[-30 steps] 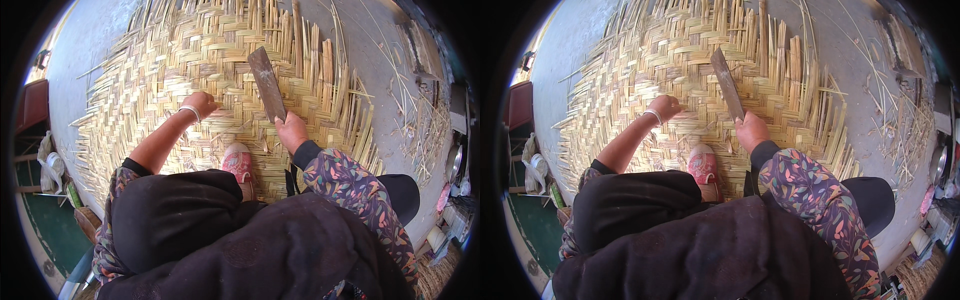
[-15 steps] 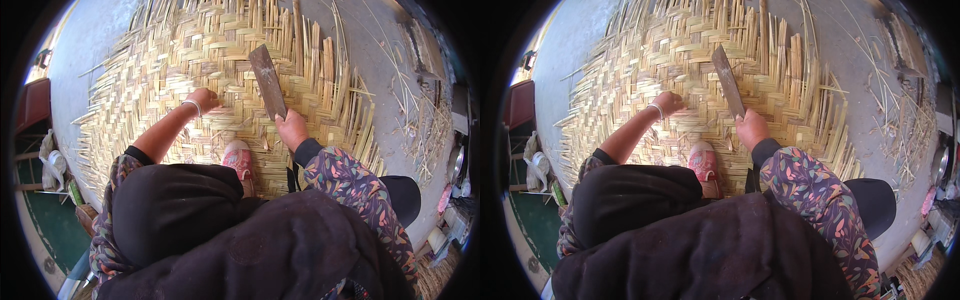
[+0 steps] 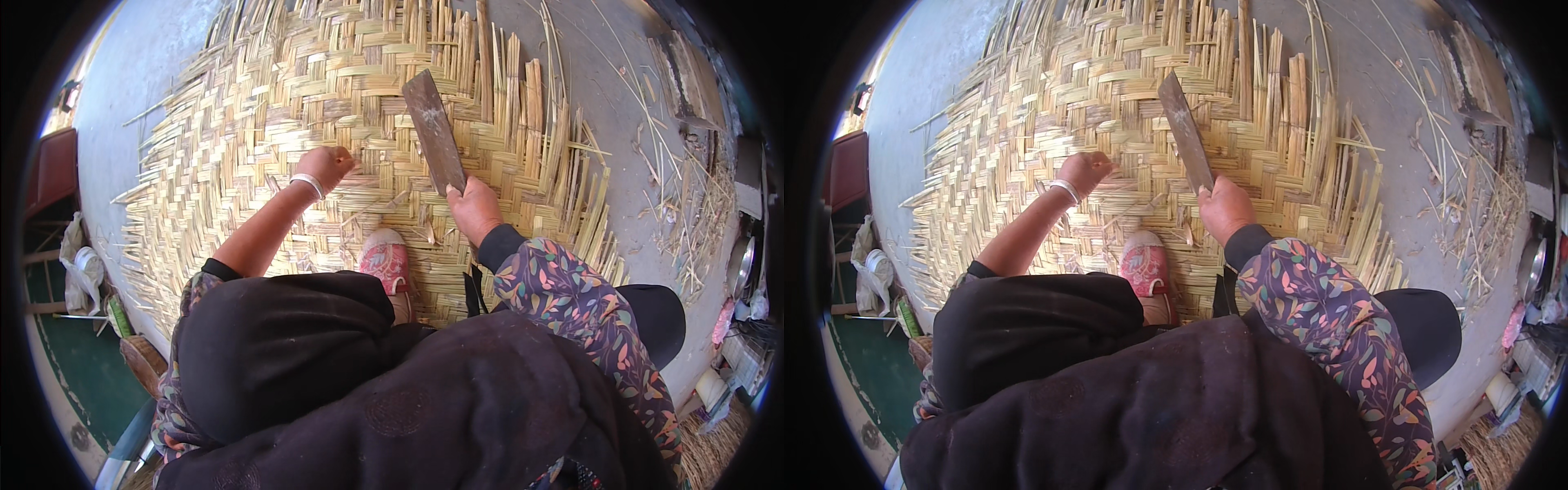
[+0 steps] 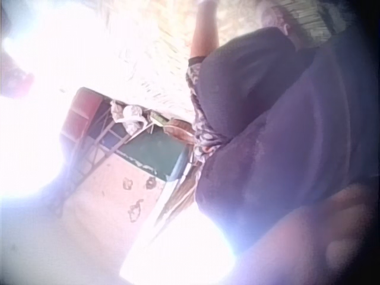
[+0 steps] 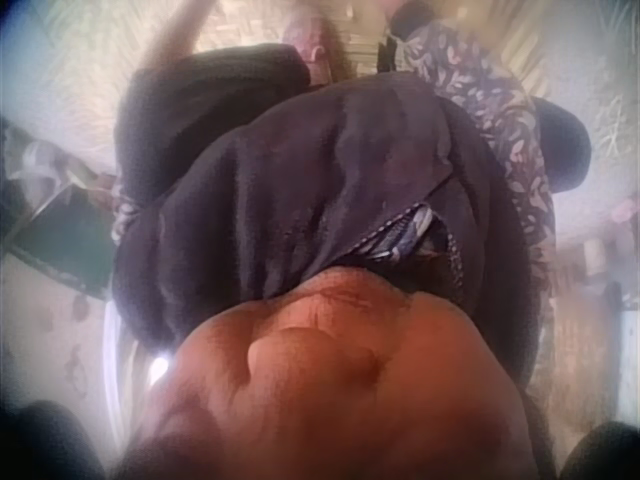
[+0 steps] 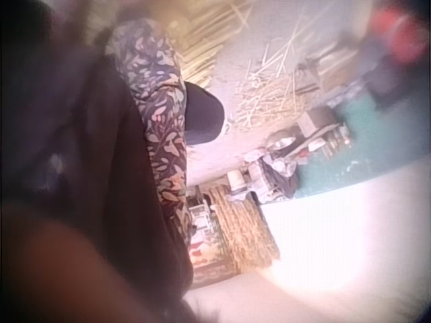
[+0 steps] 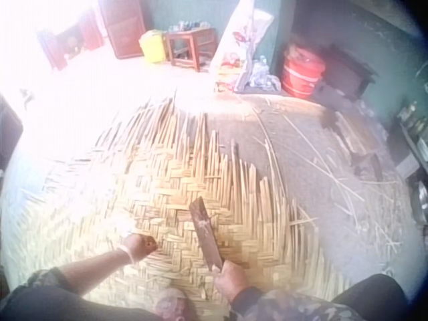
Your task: The person sits on the floor and weaves a mat using dried palm leaves. They use a wooden block to press and tighten the weave, repeatedly adjusting the leaves and striking the mat to secure the pattern.
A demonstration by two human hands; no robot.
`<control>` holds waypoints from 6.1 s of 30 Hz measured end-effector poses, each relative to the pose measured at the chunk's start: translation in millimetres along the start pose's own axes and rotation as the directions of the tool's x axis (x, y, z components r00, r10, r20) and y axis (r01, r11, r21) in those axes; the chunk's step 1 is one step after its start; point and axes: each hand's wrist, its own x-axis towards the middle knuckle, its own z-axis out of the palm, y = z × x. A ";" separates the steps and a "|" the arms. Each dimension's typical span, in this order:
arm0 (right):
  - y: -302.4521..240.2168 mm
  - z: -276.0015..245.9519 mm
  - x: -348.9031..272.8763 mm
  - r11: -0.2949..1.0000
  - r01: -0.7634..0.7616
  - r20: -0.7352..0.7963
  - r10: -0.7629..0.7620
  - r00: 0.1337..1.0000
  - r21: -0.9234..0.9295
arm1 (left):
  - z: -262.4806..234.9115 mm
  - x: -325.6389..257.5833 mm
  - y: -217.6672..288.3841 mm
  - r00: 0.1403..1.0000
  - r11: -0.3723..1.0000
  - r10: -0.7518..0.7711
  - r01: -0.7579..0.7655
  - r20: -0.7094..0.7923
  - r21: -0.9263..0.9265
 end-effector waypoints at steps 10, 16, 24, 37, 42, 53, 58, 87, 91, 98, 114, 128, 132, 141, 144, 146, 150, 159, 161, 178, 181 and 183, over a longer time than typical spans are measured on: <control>4.7 0.5 2.1 1.000 0.008 -0.005 -0.008 1.000 0.029 | 19.2 -2.3 -1.1 0.965 0.951 0.201 -0.151 -0.168 0.268; 0.5 -3.7 1.0 1.000 -0.020 0.017 0.020 1.000 0.004 | 18.0 -1.5 -1.2 0.985 0.959 0.123 -0.087 -0.119 0.270; -2.9 -6.5 0.5 0.999 -0.037 0.040 0.036 0.999 0.005 | 13.7 -0.2 -7.1 0.957 0.951 0.264 -0.237 -0.122 0.198; 4.2 -1.8 6.1 0.999 -0.011 0.012 0.011 1.000 0.046 | 17.6 -3.5 -0.2 0.972 0.940 0.202 -0.158 -0.120 0.302; 6.1 -3.0 6.2 0.999 -0.016 0.021 0.015 1.000 0.050 | 30.5 -22.2 -7.2 0.774 0.968 0.250 -0.209 -0.582 0.138; 3.5 -5.0 4.5 0.999 -0.015 0.008 0.015 1.000 0.052 | 50.4 -4.9 -16.7 0.721 0.947 0.273 -0.086 -0.637 0.309; 5.1 -2.2 5.7 0.998 -0.013 0.001 0.013 1.000 0.054 | 65.0 10.9 -19.2 0.808 0.937 0.243 -0.051 -0.537 0.346; 5.2 1.7 3.2 1.000 0.024 -0.012 -0.024 1.000 -0.001 | 41.8 -32.9 -16.4 0.820 0.943 -0.330 0.314 -0.468 -0.115; 2.2 -2.0 1.2 1.000 0.006 0.007 -0.006 1.000 0.002 | 52.1 -37.9 -12.5 0.795 0.981 -0.150 0.194 -0.588 0.012; 0.7 -0.4 -1.9 0.999 -0.002 0.031 0.004 1.000 -0.041 | 92.0 -54.4 -15.1 0.849 0.949 0.069 0.106 -0.523 0.297; -20.3 -31.0 -10.4 0.991 0.100 0.062 -0.095 0.994 -0.094 | 15.2 -36.0 -13.0 0.924 0.907 0.200 -0.049 -0.326 0.419; -22.2 -80.1 49.1 0.977 -0.034 -0.052 0.024 0.998 -0.208 | -16.7 108.4 85.6 0.835 0.801 0.498 -0.339 -0.235 0.493; -17.6 -82.7 50.5 0.978 -0.108 0.003 0.110 0.994 -0.178 | -3.8 132.0 95.3 0.868 0.832 0.424 -0.262 -0.257 0.488; -18.7 -90.2 58.1 0.952 -0.246 0.077 0.263 0.962 -0.184 | -7.8 134.8 90.4 0.754 0.893 0.448 -0.401 -0.481 0.202; -17.8 -92.4 58.9 0.941 -0.269 0.090 0.292 0.952 -0.207 | -11.9 136.7 93.1 0.775 0.914 0.404 -0.364 -0.486 0.179; -17.3 -92.0 59.9 0.935 -0.278 0.091 0.304 0.948 -0.222 | -13.6 137.4 94.3 0.797 0.919 0.394 -0.353 -0.458 0.175; -17.1 -88.3 56.9 0.950 -0.233 0.064 0.251 0.966 -0.207 | -16.1 137.7 95.7 0.801 0.919 0.391 -0.366 -0.453 0.147; -17.4 -84.6 55.5 0.943 -0.238 0.056 0.258 0.965 -0.232 | -15.6 137.5 98.1 0.784 0.919 0.384 -0.374 -0.489 0.123; -18.0 -84.1 55.3 0.951 -0.223 0.036 0.236 0.971 -0.212 | -12.9 137.5 97.5 0.764 0.916 0.384 -0.386 -0.519 0.110; 2.1 -97.9 60.8 0.980 -0.200 0.132 0.200 0.971 -0.014 | -127.2 65.9 112.2 0.962 0.958 0.268 -0.261 -0.046 0.123; 10.0 -93.6 59.1 0.993 -0.115 0.089 0.112 0.990 0.032 | -157.1 20.8 142.0 0.950 0.988 0.128 -0.146 0.283 0.046; 12.8 -91.1 59.4 0.990 -0.098 0.028 0.095 0.995 0.102 | -175.4 -7.4 165.5 0.841 0.932 0.285 -0.354 0.460 0.070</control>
